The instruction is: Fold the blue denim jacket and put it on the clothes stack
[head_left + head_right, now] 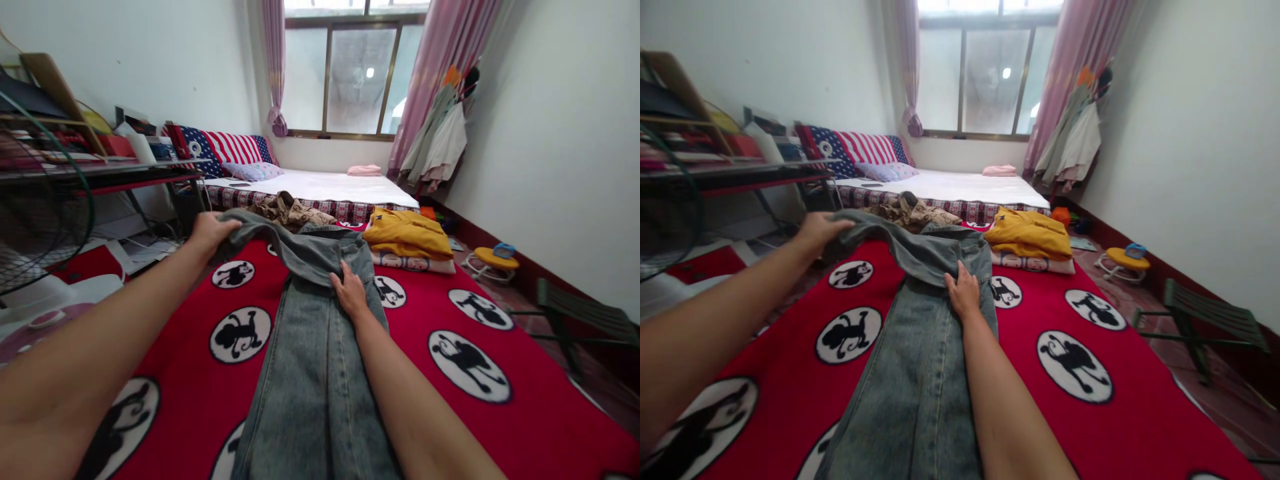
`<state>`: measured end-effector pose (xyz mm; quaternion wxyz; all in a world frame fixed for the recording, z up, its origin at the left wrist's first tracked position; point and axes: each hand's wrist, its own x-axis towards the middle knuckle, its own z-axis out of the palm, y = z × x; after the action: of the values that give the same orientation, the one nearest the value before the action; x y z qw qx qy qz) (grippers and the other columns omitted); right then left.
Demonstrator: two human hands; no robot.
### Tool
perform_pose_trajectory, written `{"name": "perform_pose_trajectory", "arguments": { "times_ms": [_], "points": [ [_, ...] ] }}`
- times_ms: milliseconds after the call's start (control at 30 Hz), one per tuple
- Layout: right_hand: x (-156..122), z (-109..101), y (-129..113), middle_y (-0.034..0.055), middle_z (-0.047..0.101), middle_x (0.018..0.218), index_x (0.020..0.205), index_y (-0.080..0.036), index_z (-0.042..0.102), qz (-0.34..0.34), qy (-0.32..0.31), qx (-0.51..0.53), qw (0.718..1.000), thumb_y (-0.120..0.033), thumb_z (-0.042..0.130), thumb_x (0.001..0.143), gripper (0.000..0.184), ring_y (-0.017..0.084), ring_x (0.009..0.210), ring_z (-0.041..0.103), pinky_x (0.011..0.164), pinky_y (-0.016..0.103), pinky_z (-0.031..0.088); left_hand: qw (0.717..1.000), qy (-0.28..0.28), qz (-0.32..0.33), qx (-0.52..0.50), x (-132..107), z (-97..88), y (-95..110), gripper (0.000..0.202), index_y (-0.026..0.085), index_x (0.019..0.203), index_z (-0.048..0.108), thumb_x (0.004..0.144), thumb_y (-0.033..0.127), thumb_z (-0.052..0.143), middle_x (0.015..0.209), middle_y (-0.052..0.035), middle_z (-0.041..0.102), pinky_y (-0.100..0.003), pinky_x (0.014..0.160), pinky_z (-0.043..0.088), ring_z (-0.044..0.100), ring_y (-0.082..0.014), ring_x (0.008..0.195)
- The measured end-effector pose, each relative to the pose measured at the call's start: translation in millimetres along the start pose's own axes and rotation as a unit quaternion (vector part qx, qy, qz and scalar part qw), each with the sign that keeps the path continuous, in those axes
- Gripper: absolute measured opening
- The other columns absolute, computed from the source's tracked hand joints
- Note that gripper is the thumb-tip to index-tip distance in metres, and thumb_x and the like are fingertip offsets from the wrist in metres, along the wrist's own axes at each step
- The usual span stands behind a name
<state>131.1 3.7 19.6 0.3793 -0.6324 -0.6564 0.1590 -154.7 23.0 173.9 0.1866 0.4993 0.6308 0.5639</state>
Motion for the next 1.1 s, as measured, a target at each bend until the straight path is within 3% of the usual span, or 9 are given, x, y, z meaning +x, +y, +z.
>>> {"name": "perform_pose_trajectory", "arguments": {
  "times_ms": [100,200,300,367,433,533,633,933,1100],
  "points": [
    [6.2,0.9,8.6,0.0147,0.055,0.139,0.141,-0.013,0.042,0.028,0.089,0.222,0.971,-0.044,0.041,0.094,0.056,0.021,0.124,0.055,0.106,0.034,0.039,0.987,-0.081,0.133,0.045,-18.4,-14.7,66.5,0.039,0.007,0.104,0.069,0.074,0.031,0.074,0.077,0.0066,0.063,-0.025,0.080,0.045,0.055,-0.0085,0.075],
    [11.0,-3.5,16.5,0.0118,0.062,0.128,0.128,-0.016,0.051,0.083,0.136,0.435,0.886,-0.053,0.039,0.093,0.052,0.020,0.110,0.063,0.098,0.033,0.046,0.870,-0.352,0.318,0.132,-73.4,-31.9,115.2,0.037,0.017,0.102,0.072,0.074,0.041,0.075,0.075,0.0071,0.065,-0.016,0.060,0.043,0.054,-0.0078,0.066],
    [11.2,-13.5,20.9,0.0083,0.070,0.111,0.111,-0.019,0.059,0.130,0.100,0.551,0.818,-0.064,0.034,0.092,0.055,0.019,0.098,0.068,0.085,0.031,0.052,0.713,-0.621,0.278,0.169,-136.0,-42.2,126.3,0.033,0.019,0.091,0.076,0.072,0.045,0.077,0.076,0.0023,0.069,-0.016,0.055,0.043,0.057,-0.0105,0.064],
    [9.2,-21.0,21.5,0.0067,0.072,0.096,0.103,-0.020,0.062,0.137,0.073,0.583,0.797,-0.069,0.030,0.091,0.060,0.019,0.087,0.069,0.074,0.029,0.054,0.659,-0.697,0.236,0.154,-162.9,-39.1,114.6,0.030,0.018,0.086,0.077,0.072,0.044,0.078,0.075,-0.0007,0.069,-0.017,0.054,0.043,0.059,-0.0120,0.064],
    [7.0,-27.2,20.8,0.0041,0.071,0.084,0.100,-0.021,0.062,0.141,0.058,0.611,0.777,-0.069,0.034,0.090,0.056,0.018,0.077,0.069,0.066,0.027,0.054,0.674,-0.696,0.214,0.125,-172.8,-27.1,93.7,0.027,0.018,0.085,0.076,0.078,0.044,0.073,0.073,-0.0015,0.068,-0.018,0.056,0.044,0.059,-0.0123,0.065],
    [4.8,-32.0,19.3,0.0012,0.070,0.079,0.100,-0.022,0.060,0.152,0.043,0.636,0.756,-0.060,0.051,0.087,0.040,0.015,0.071,0.068,0.061,0.025,0.053,0.781,-0.572,0.226,0.105,-166.6,-1.3,57.2,0.025,0.018,0.091,0.074,0.085,0.040,0.064,0.082,-0.0028,0.069,-0.020,0.065,0.046,0.062,-0.0138,0.075],
    [4.0,-31.2,19.5,-0.0003,0.070,0.086,0.107,-0.023,0.058,0.141,0.036,0.605,0.783,-0.050,0.064,0.078,0.040,0.014,0.071,0.067,0.059,0.023,0.052,0.831,-0.492,0.224,0.127,-159.9,16.6,26.8,0.028,0.017,0.100,0.072,0.081,0.037,0.067,0.098,-0.0056,0.069,-0.023,0.073,0.047,0.063,-0.0178,0.090],
    [2.2,-19.8,25.8,0.0046,0.071,0.098,0.118,-0.019,0.058,0.059,0.037,0.433,0.899,-0.030,0.073,0.061,0.060,0.022,0.096,0.066,0.089,0.037,0.051,0.668,-0.732,0.106,0.082,-179.1,25.4,10.4,0.027,0.014,0.097,0.074,0.087,0.034,0.058,0.077,-0.0033,0.072,-0.020,0.059,0.046,0.065,-0.0153,0.068],
    [4.2,-19.2,26.4,0.0062,0.070,0.104,0.113,-0.018,0.063,0.026,0.060,0.375,0.925,-0.024,0.066,0.061,0.053,0.021,0.093,0.065,0.090,0.037,0.050,0.878,-0.414,0.225,0.083,-152.6,95.6,12.5,0.020,0.016,0.095,0.074,0.084,0.020,0.057,0.092,-0.0041,0.073,-0.025,0.077,0.051,0.066,-0.0172,0.084]
  ]
}}
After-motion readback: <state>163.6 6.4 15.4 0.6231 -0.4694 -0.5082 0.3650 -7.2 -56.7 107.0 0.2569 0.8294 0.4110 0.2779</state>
